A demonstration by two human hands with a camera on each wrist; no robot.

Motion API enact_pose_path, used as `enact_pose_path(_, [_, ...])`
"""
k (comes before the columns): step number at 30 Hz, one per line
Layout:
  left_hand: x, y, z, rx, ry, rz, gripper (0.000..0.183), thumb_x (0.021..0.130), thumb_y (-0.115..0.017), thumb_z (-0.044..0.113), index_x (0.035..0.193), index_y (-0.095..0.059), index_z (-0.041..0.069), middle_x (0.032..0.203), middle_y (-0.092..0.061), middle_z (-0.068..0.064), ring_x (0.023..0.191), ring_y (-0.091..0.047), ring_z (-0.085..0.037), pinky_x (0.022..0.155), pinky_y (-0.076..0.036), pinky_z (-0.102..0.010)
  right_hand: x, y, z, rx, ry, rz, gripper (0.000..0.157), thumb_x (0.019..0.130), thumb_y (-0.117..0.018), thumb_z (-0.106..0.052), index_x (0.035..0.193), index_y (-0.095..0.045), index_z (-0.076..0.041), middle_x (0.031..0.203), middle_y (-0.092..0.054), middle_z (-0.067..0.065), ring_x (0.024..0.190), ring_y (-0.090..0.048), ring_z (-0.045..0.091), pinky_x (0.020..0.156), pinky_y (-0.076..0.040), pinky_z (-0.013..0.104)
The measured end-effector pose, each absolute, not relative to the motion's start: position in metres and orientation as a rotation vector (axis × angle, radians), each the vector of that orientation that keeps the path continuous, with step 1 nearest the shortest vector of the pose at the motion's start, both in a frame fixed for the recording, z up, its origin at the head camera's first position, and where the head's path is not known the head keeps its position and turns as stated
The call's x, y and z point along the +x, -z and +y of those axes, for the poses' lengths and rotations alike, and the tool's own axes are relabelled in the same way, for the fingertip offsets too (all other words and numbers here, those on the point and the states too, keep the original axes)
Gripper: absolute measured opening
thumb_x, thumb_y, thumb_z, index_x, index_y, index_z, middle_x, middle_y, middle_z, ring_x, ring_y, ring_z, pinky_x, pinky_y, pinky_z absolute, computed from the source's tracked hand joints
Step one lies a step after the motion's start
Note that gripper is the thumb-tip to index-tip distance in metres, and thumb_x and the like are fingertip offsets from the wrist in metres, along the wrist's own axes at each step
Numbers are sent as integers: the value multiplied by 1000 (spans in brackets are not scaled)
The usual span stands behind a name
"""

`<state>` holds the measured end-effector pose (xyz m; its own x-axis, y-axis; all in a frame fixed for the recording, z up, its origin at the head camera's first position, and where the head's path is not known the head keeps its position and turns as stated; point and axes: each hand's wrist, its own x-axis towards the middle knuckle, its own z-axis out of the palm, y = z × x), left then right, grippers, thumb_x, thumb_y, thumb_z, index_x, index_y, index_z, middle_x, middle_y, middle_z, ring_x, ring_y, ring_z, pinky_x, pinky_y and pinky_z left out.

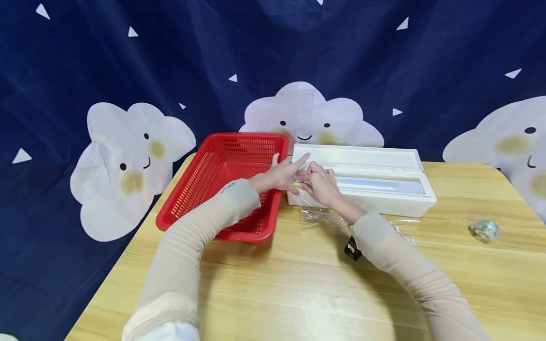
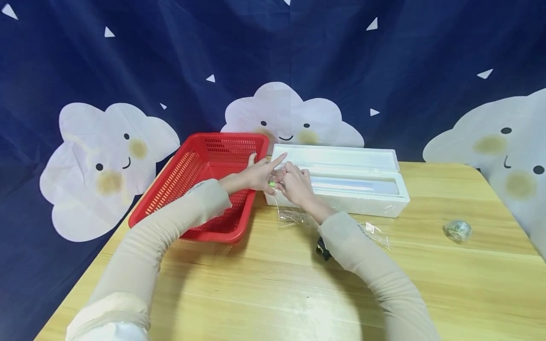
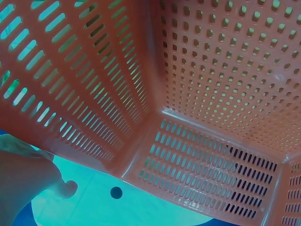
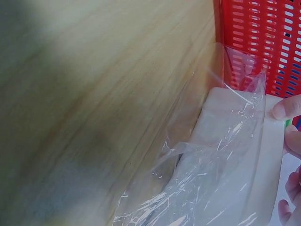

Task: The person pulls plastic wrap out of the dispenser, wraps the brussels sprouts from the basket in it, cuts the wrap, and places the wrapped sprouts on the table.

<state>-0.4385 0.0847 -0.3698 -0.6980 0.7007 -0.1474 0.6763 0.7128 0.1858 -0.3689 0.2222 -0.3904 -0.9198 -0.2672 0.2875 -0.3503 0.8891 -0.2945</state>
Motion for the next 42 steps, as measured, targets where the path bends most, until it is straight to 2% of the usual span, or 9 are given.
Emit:
enact_pose_path(6, [-439, 369, 86, 1089, -162, 2700, 112, 69, -78, 36, 147, 1, 24, 107, -61, 3, 127, -33, -23, 103, 0, -57, -368, 388, 225, 451, -462, -2859, 18, 83, -66, -19, 98, -72, -12, 84, -42, 2, 85, -47, 21, 75, -32, 43])
enact_pose_path(14, [-439, 371, 87, 1075, -167, 2696, 112, 70, -78, 35, 147, 2, 24, 130, -52, 6, 131, -28, -25, 103, 2, -58, -366, 386, 229, 463, -442, -2870, 17, 82, -66, -19, 96, -73, -11, 82, -39, 2, 81, -44, 20, 78, -31, 44])
enact_pose_path(27, [-441, 370, 86, 1084, -166, 2700, 111, 70, -77, 36, 147, 1, 23, 122, -56, 15, 129, -30, -24, 102, 0, -59, -359, 382, 249, 447, -402, -2899, 17, 84, -65, -19, 97, -72, -11, 82, -39, 2, 81, -44, 20, 77, -31, 44])
enact_pose_path(42, [-441, 370, 84, 1086, -202, 2683, 109, 71, -77, 35, 148, -1, 22, 123, -56, 13, 129, -29, -24, 102, 2, -59, -346, 378, 282, 462, -364, -2887, 17, 83, -65, -16, 98, -72, -9, 81, -42, 2, 79, -46, 20, 78, -33, 48])
